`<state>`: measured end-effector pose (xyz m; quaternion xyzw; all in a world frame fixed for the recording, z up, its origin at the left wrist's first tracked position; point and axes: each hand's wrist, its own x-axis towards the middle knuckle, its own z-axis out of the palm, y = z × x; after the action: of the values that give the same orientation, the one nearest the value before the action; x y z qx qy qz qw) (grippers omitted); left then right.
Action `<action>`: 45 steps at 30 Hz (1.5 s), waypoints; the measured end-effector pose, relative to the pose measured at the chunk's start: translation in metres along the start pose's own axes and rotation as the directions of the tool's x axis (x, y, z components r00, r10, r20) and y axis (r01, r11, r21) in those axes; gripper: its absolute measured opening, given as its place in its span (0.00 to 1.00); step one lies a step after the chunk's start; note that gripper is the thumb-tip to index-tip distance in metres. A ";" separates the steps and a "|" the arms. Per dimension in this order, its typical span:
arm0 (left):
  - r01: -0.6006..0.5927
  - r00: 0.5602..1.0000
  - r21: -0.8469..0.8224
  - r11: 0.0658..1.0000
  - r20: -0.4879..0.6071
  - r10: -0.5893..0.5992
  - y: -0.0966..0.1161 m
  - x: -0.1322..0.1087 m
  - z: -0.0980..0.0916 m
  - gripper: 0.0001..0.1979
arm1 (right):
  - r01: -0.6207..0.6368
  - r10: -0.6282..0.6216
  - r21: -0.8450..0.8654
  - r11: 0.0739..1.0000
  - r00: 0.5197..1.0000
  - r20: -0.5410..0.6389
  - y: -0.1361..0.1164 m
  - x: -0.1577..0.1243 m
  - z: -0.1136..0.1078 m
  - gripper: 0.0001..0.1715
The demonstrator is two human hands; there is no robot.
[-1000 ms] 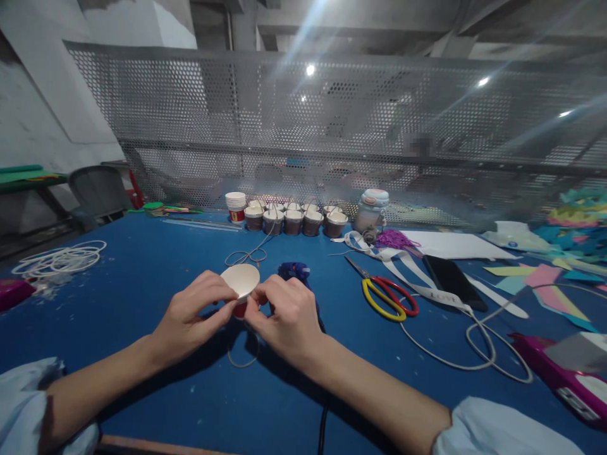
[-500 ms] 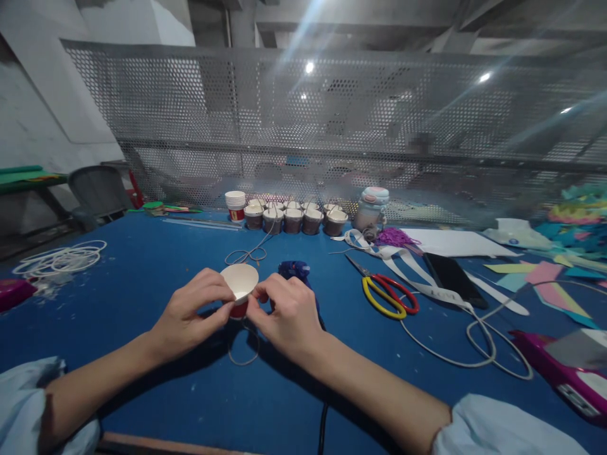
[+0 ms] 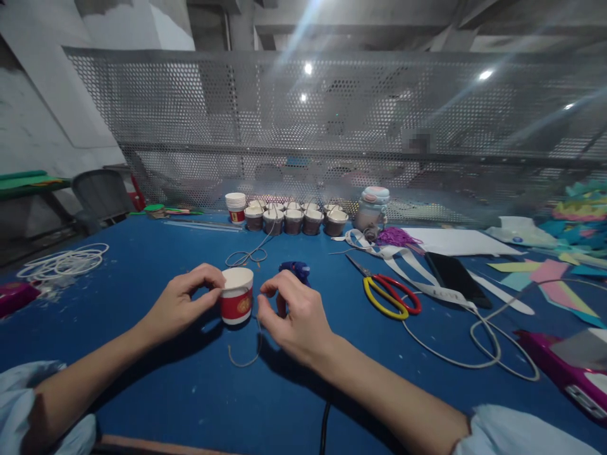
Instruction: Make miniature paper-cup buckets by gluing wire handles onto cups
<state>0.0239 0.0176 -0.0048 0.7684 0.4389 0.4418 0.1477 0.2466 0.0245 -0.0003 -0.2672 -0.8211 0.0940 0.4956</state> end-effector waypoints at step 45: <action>0.045 0.998 0.069 0.997 -0.046 -0.042 0.004 0.003 0.000 0.08 | -0.657 0.653 -0.065 0.751 0.724 0.221 0.068 0.004 -0.004 0.13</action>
<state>0.0268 0.0173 -0.0003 0.7531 0.4740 0.4399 0.1205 0.2722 0.0832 -0.0244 -0.5226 -0.7245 0.3003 0.3345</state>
